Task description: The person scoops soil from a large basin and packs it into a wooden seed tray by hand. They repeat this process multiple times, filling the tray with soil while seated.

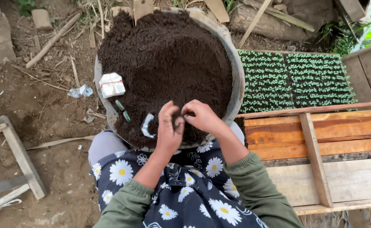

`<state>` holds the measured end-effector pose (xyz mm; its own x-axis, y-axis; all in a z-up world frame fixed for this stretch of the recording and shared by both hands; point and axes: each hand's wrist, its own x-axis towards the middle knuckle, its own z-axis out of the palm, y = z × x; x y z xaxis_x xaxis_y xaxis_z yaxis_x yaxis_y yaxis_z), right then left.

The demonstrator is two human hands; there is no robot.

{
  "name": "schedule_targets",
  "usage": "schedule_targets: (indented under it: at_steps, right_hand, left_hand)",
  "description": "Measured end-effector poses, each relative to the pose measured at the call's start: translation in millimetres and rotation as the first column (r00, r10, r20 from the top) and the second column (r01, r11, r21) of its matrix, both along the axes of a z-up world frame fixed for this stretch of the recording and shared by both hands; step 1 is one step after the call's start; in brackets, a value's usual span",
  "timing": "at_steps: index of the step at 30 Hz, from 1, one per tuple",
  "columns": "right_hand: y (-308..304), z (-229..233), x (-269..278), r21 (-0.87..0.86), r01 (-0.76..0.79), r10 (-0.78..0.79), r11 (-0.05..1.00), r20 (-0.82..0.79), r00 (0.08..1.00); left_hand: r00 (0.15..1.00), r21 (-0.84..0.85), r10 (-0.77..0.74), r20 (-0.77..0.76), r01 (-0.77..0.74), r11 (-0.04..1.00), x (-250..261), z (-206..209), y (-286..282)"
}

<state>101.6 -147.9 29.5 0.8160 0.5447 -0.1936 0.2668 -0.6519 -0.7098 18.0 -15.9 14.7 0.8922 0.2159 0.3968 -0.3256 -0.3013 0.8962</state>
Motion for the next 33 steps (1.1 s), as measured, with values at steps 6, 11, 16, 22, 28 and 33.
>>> schedule_targets:
  at_steps: [6, 11, 16, 22, 28, 33]
  right_hand:
    - [-11, 33, -7, -0.085, 0.158, -0.144, 0.984, 0.147, 0.979]
    - [-4, 0, -26, -0.239, 0.232, -0.275, 0.943, -0.162, 0.948]
    - [0, -79, -11, -0.019, 0.346, -0.341, 0.938, -0.232, 0.911]
    - [15, 18, -23, 0.484, 0.434, -0.287, 0.76, -0.35, 0.892]
    - [17, 53, -30, 0.301, 0.174, -0.106, 0.938, -0.229, 0.968]
    - [14, 57, -30, 0.221, 0.112, -0.09, 0.969, -0.111, 0.99]
  left_hand:
    - [0.679, -0.796, -0.47, -0.565, -0.296, 0.529, 19, -14, 4]
    - [0.75, -0.849, -0.442, -0.493, -0.303, 0.434, 16, -20, 15]
    - [0.755, -0.851, -0.468, -0.459, -0.223, 0.475, 18, -28, 16]
    - [0.769, -0.855, -0.441, -0.464, -0.258, 0.45, 15, -10, 24]
    - [0.775, -0.841, -0.413, -0.478, -0.269, 0.469, 16, -13, 19]
    - [0.786, -0.855, -0.43, -0.444, -0.229, 0.464, 19, -28, 17]
